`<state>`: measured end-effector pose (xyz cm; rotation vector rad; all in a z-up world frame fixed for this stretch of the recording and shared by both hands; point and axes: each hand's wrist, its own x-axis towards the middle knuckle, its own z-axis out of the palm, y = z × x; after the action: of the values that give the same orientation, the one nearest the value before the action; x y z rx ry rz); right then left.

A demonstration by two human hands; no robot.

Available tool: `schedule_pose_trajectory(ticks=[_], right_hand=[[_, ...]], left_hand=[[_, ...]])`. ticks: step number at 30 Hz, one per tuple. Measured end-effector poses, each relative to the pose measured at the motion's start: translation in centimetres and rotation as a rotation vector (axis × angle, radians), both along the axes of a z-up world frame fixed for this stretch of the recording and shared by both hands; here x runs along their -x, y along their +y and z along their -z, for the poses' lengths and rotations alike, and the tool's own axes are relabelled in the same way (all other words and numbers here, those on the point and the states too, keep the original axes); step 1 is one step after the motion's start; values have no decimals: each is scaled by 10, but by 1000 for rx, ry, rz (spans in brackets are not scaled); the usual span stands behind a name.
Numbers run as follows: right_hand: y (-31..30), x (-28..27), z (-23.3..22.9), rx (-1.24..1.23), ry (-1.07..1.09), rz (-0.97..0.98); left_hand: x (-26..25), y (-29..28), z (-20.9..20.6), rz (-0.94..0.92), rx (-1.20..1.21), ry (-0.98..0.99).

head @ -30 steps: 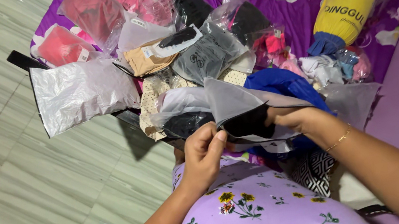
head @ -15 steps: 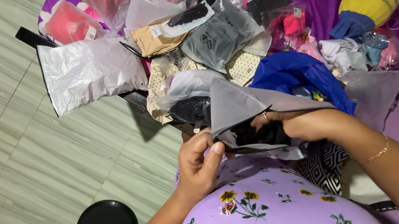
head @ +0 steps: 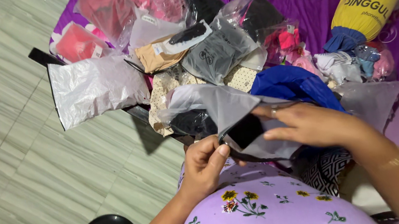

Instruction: The person unpacks various clothing items from a blue reusable bag, including black, beige, and pink garments, and places them on a bed. The person then repacks the items back into the bag.

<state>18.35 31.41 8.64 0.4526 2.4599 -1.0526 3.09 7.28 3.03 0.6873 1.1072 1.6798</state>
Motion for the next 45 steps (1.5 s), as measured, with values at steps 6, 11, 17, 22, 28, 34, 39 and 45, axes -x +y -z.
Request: schedule_pose_trajectory(ticks=[6,11,17,22,28,34,39,45], right_hand=[[-19,-65,-11,6,719,346],[-66,-53,47,-63,560,677],[-82,-29,86,-147,568,925],[-62,-34,72,-161,1009,778],[-57,-45,32,64,1062,792],[-64,-43,1,-129,1008,638],[-68,-55,-6,-287,957,498],[-76,-85,-10,-445,844,617]], left_hand=[[-6,19,6,-104,28,2],[-3,19,-6,-90,-21,-26],[-5,16,-9,-147,-88,-205],[-3,4,2,-165,-100,-241],[2,1,12,-205,45,-370],[18,8,-29,-211,624,842],[5,57,-57,-136,-340,1116],[-29,97,-47,-23,-399,1285]])
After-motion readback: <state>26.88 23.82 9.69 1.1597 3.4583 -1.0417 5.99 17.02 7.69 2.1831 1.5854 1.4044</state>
